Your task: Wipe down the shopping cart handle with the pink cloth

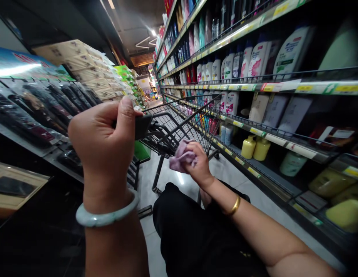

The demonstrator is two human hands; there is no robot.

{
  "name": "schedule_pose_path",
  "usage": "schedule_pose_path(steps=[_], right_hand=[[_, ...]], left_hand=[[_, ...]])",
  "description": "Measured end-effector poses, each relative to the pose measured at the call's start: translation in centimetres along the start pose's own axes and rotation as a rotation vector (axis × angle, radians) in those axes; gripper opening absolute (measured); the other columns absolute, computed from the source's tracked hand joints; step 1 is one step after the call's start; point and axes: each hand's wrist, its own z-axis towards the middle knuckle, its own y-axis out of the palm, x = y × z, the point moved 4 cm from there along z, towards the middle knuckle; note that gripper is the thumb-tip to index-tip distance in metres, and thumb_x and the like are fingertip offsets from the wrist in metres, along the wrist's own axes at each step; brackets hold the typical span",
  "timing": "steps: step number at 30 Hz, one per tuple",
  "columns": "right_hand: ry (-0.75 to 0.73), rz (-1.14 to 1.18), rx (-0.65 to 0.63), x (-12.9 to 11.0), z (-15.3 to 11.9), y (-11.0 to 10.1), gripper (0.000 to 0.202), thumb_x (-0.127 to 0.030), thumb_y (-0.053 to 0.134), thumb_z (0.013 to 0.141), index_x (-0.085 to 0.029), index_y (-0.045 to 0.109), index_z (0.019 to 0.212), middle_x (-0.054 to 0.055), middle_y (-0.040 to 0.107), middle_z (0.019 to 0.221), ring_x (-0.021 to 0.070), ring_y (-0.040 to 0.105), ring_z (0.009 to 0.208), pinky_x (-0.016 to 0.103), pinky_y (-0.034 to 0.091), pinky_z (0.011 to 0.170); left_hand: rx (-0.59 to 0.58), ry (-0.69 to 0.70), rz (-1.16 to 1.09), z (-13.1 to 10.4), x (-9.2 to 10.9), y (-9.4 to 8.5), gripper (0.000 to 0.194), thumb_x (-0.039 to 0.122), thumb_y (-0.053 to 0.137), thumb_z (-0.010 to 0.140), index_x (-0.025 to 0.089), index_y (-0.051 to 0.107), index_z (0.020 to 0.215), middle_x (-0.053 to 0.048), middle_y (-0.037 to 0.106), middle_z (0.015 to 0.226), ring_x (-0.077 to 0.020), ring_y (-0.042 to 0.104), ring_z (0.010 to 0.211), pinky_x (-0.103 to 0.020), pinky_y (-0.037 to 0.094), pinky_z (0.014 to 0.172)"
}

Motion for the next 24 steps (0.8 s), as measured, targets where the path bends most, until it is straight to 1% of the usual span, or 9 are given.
schedule_pose_path(steps=[3,7,9,12,15,17,19,22,24], right_hand=[[0.183,0.084,0.08,-0.6,2.1,-0.4,0.019,-0.025,0.067,0.084,-0.024,0.066,0.104,0.003,0.069,0.1,0.0205,0.067,0.093,0.035,0.058,0.086],[-0.088,0.096,0.025,-5.8,6.0,0.6,0.018,-0.027,0.071,0.085,-0.027,0.067,0.103,0.004,0.069,0.106,0.0222,0.066,0.103,0.038,0.057,0.094],[-0.187,0.093,0.02,-6.2,6.2,0.9,0.016,-0.03,0.071,0.087,-0.028,0.068,0.103,0.005,0.069,0.109,0.0231,0.066,0.106,0.041,0.057,0.097],[-0.123,0.047,0.009,-2.5,4.1,0.5,0.017,-0.033,0.071,0.084,-0.028,0.068,0.1,0.005,0.069,0.106,0.0244,0.067,0.105,0.043,0.057,0.097],[0.139,-0.066,0.026,2.3,1.3,-0.5,0.017,-0.028,0.067,0.076,-0.025,0.069,0.093,0.005,0.069,0.099,0.0244,0.067,0.097,0.041,0.058,0.09],[0.249,-0.111,0.025,3.1,0.5,-0.9,0.017,-0.024,0.065,0.075,-0.024,0.069,0.091,0.005,0.068,0.096,0.0232,0.067,0.092,0.038,0.057,0.086],[0.201,-0.092,0.016,1.2,1.0,-0.9,0.021,-0.021,0.065,0.077,-0.024,0.07,0.096,0.005,0.069,0.1,0.0227,0.067,0.096,0.038,0.058,0.088],[-0.068,0.017,-0.031,-3.8,2.8,-0.3,0.022,-0.026,0.07,0.084,-0.027,0.068,0.105,0.005,0.069,0.108,0.0235,0.067,0.108,0.041,0.057,0.099],[-0.186,0.058,-0.066,-5.4,3.5,0.2,0.023,-0.035,0.073,0.086,-0.029,0.067,0.108,0.005,0.069,0.109,0.0244,0.066,0.112,0.044,0.056,0.103]], left_hand=[[0.0,-0.005,0.003,0.0,0.1,0.1,0.038,0.039,0.061,0.101,0.018,0.083,0.077,0.004,0.054,0.054,-0.0088,0.046,0.055,-0.028,0.027,0.057],[-0.002,-0.023,0.015,-0.1,0.1,0.1,0.038,0.04,0.061,0.101,0.02,0.084,0.079,0.004,0.059,0.056,-0.0094,0.047,0.055,-0.028,0.03,0.058],[-0.003,-0.023,0.022,-0.1,0.1,0.0,0.037,0.04,0.061,0.101,0.02,0.084,0.079,0.003,0.063,0.058,-0.0093,0.047,0.055,-0.028,0.031,0.058],[0.004,-0.018,0.028,-0.1,0.1,-0.2,0.036,0.04,0.062,0.1,0.021,0.084,0.08,0.004,0.063,0.059,-0.0095,0.05,0.056,-0.028,0.03,0.058],[0.007,-0.023,0.025,-0.1,0.0,-0.2,0.037,0.041,0.062,0.1,0.021,0.084,0.078,0.004,0.062,0.057,-0.0099,0.051,0.056,-0.028,0.031,0.058],[0.016,-0.023,0.022,-0.1,0.0,-0.1,0.036,0.04,0.061,0.099,0.021,0.084,0.079,0.003,0.064,0.058,-0.01,0.052,0.056,-0.028,0.033,0.059],[0.03,-0.025,0.02,-0.1,0.0,-0.1,0.034,0.039,0.062,0.098,0.021,0.085,0.081,0.003,0.065,0.06,-0.0102,0.054,0.057,-0.028,0.032,0.058],[0.037,-0.039,0.022,-0.1,0.0,-0.2,0.033,0.039,0.064,0.098,0.021,0.085,0.081,0.003,0.064,0.058,-0.0112,0.055,0.057,-0.028,0.031,0.057],[0.045,-0.041,0.01,-0.2,0.1,-0.3,0.034,0.039,0.064,0.098,0.02,0.085,0.079,0.002,0.063,0.057,-0.0117,0.055,0.057,-0.028,0.031,0.057]])
